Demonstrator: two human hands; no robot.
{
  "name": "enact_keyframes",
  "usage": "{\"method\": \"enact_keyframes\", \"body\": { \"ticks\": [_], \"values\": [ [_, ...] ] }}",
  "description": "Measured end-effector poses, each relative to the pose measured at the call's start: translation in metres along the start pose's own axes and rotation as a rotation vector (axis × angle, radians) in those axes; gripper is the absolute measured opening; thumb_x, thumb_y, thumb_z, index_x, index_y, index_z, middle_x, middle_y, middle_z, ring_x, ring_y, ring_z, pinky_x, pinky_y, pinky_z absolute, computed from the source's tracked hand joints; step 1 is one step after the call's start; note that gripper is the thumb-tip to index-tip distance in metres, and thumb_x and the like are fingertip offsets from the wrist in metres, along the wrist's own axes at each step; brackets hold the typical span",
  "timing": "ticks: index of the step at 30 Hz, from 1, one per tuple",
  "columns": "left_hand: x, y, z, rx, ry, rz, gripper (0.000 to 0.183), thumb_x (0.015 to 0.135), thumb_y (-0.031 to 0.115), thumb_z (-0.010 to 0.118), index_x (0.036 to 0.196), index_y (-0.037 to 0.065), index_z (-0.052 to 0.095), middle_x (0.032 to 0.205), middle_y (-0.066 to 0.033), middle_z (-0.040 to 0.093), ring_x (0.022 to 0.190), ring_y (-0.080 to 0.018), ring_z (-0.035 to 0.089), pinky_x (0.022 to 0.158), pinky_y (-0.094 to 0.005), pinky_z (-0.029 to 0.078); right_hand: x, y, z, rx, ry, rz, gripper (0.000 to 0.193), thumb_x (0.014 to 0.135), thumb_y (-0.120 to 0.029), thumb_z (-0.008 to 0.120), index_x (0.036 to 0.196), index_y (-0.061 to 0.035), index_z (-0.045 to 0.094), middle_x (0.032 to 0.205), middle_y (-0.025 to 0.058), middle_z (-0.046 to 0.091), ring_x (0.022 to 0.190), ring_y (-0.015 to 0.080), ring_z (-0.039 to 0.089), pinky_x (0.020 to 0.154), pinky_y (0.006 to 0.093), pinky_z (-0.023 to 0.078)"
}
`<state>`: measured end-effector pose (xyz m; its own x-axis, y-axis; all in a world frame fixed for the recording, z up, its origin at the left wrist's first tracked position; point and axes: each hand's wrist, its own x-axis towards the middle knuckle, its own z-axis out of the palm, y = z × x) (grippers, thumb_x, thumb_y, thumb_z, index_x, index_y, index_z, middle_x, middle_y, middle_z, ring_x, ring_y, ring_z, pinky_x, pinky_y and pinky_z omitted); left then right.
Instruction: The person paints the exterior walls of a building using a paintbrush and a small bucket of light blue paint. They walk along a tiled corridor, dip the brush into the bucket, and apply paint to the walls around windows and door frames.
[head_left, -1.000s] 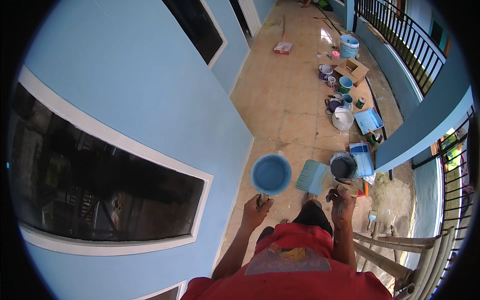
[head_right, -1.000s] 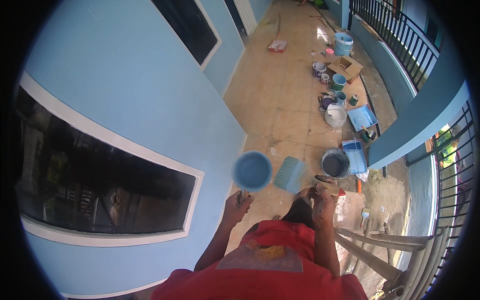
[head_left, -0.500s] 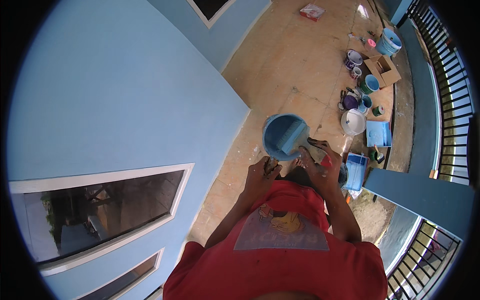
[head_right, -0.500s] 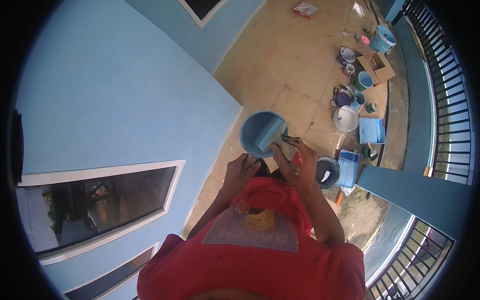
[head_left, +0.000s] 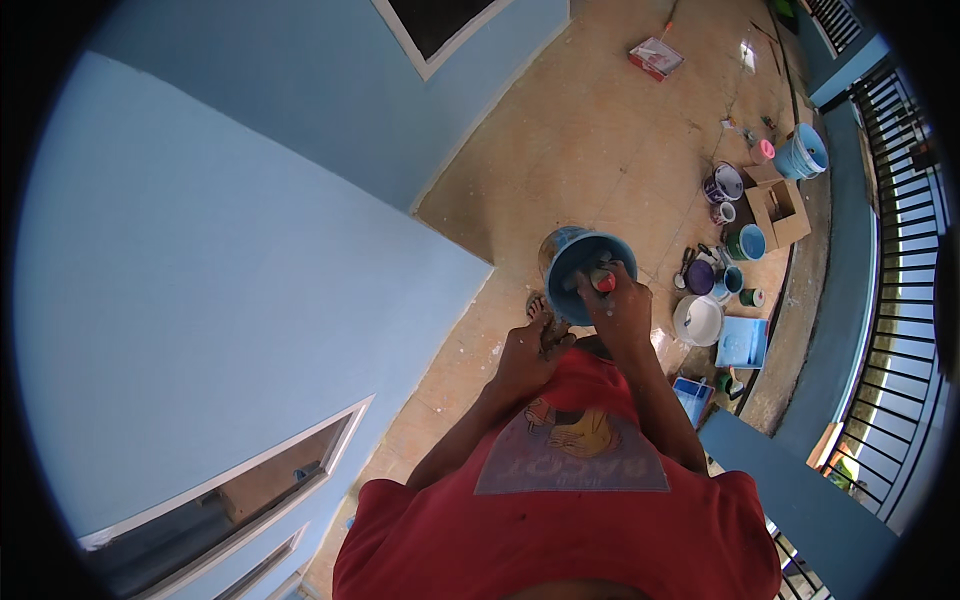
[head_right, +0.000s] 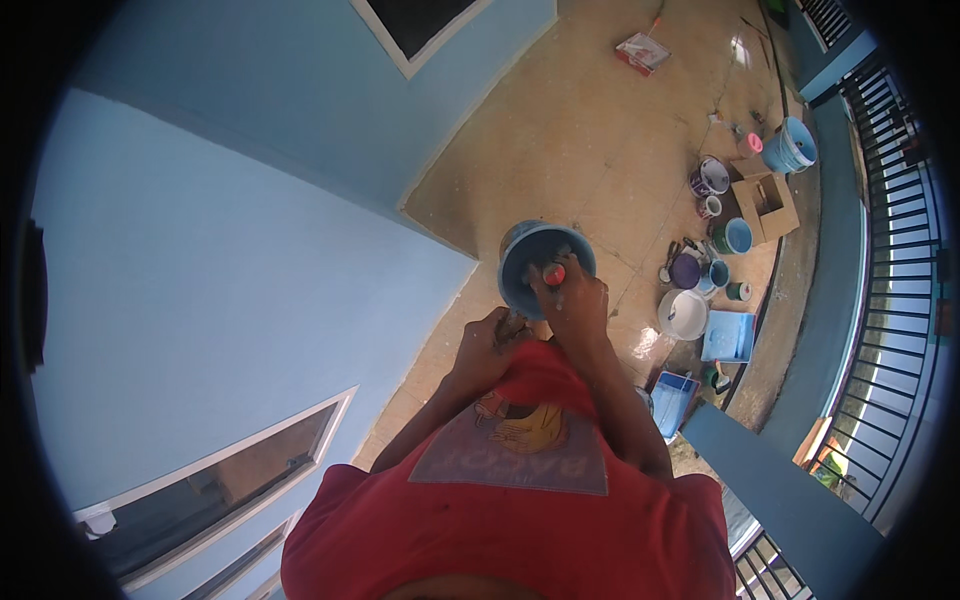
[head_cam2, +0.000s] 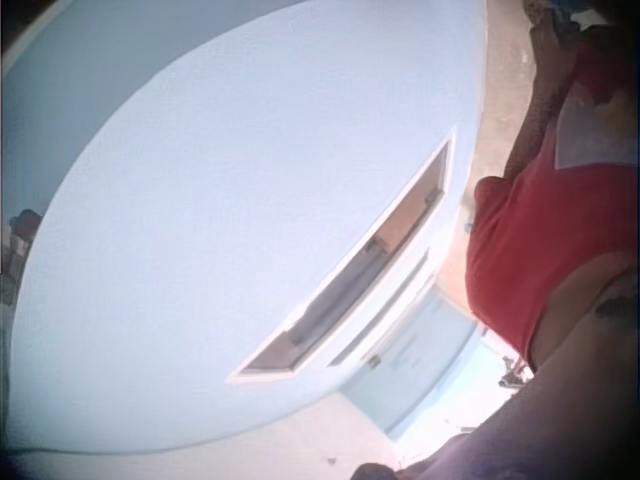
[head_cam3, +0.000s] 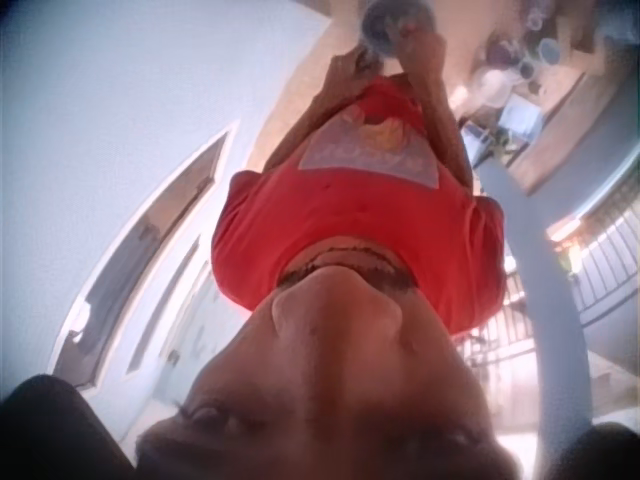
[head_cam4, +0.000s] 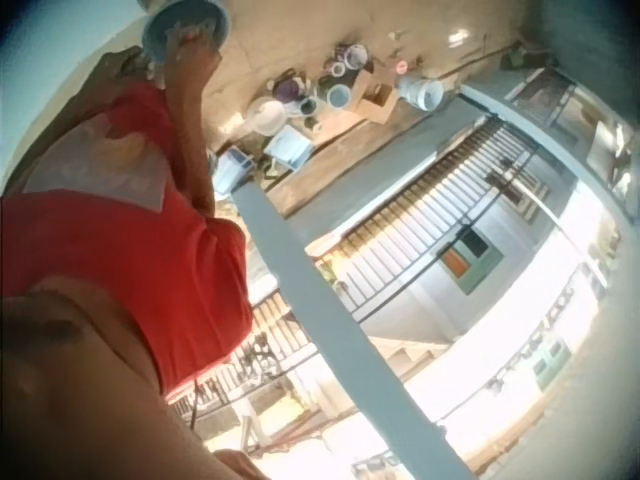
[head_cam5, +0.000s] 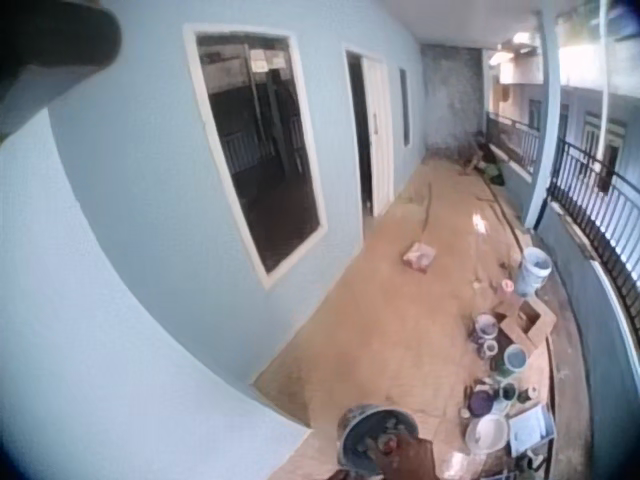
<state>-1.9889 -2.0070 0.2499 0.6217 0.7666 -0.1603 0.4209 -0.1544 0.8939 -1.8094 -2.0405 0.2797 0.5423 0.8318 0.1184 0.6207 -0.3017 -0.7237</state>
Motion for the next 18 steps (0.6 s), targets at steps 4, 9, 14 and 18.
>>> {"method": "enact_keyframes", "body": {
  "ticks": [4, 9, 14, 18],
  "values": [
    [0.058, 0.002, -0.018, 0.006, -0.024, 0.015, 0.034, 0.092, 0.025, 0.076, 0.105, -0.004, 0.062, 0.083, -0.0235, 0.069, 0.078, -0.0412, 0.070, 0.069, -0.0439, 0.053, 0.068, -0.003, 0.006, 0.033, -0.014, 0.052, 0.028, 0.088, -0.023, 0.081, 0.096, -0.0012, 0.067, 0.081, 0.0195, 0.074, 0.076, 0.0398, 0.074, 0.065, 0.0427, 0.059],
    [0.135, 0.015, -0.035, 0.025, -0.028, -0.009, 0.034, 0.091, 0.025, 0.076, 0.102, -0.003, 0.061, 0.083, -0.0243, 0.069, 0.077, -0.0433, 0.069, 0.068, -0.0444, 0.053, 0.137, 0.002, 0.013, 0.097, 0.014, 0.056, 0.029, 0.088, -0.026, 0.081, 0.096, -0.0019, 0.067, 0.082, 0.0215, 0.073, 0.076, 0.0414, 0.073, 0.064, 0.0450, 0.058],
    [0.219, 0.016, -0.033, -0.010, 0.037, -0.035, 0.033, 0.092, 0.026, 0.075, 0.100, -0.003, 0.061, 0.082, -0.0235, 0.068, 0.074, -0.0413, 0.068, 0.067, -0.0424, 0.052, 0.218, 0.022, 0.008, 0.253, 0.108, 0.009, 0.027, 0.090, -0.018, 0.079, 0.105, 0.0016, 0.069, 0.081, 0.0152, 0.075, 0.073, 0.0274, 0.075, 0.064, 0.0372, 0.057],
    [0.290, 0.019, -0.024, -0.047, 0.085, -0.075, 0.031, 0.094, 0.026, 0.074, 0.103, -0.002, 0.064, 0.079, -0.0196, 0.067, 0.070, -0.0331, 0.065, 0.068, -0.0400, 0.050, 0.292, 0.067, 0.008, 0.614, 0.025, 0.175, 0.026, 0.092, -0.011, 0.076, 0.110, 0.0059, 0.068, 0.086, 0.0107, 0.073, 0.074, 0.0162, 0.068, 0.065, 0.0312, 0.055]
  ]
}}
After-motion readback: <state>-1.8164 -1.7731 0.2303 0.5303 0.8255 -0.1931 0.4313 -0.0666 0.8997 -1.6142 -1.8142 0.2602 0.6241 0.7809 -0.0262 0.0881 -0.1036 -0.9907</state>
